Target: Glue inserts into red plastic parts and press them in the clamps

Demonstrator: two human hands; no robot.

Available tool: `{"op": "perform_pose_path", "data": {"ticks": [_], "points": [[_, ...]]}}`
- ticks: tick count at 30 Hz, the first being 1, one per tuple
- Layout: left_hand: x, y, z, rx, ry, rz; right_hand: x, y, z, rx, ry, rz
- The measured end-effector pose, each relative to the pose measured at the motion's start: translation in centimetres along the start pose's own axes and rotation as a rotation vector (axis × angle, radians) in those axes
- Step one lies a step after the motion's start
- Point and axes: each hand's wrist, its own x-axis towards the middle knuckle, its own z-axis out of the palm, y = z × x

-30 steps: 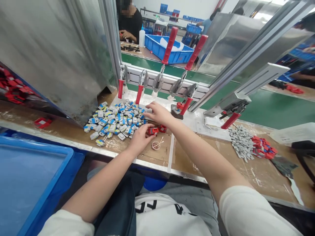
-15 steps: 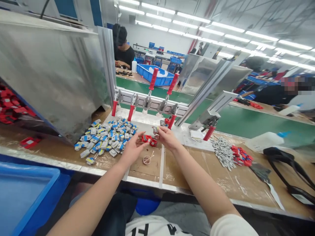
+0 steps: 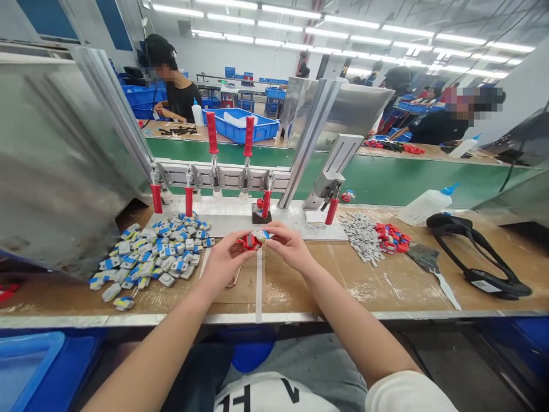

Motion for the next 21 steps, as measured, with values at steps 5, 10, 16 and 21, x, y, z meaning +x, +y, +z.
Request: {"op": "perform_pose_path", "data": {"ticks": [5, 10, 16, 21], "points": [[0.0, 0.5, 1.2, -0.169, -0.065, -0.118, -1.2, -0.6, -1.8, 0.023, 0.049, -0.037], [-0.5, 1.2, 3.1, -0.485, -0.151, -0.373, -2.0, -1.0, -3.1, -0.028, -0.035, -0.159], [-0.1, 0.9, 5.8, -0.466, -0.226, -0.542, -3.4, -1.9, -4.5, -0.161, -0.125, -0.247], [0.7, 0.2, 7.7, -0.420, -0.220, -0.638, -4.5, -2.5, -6.2, -0.281, -0.192, -0.259]]}}
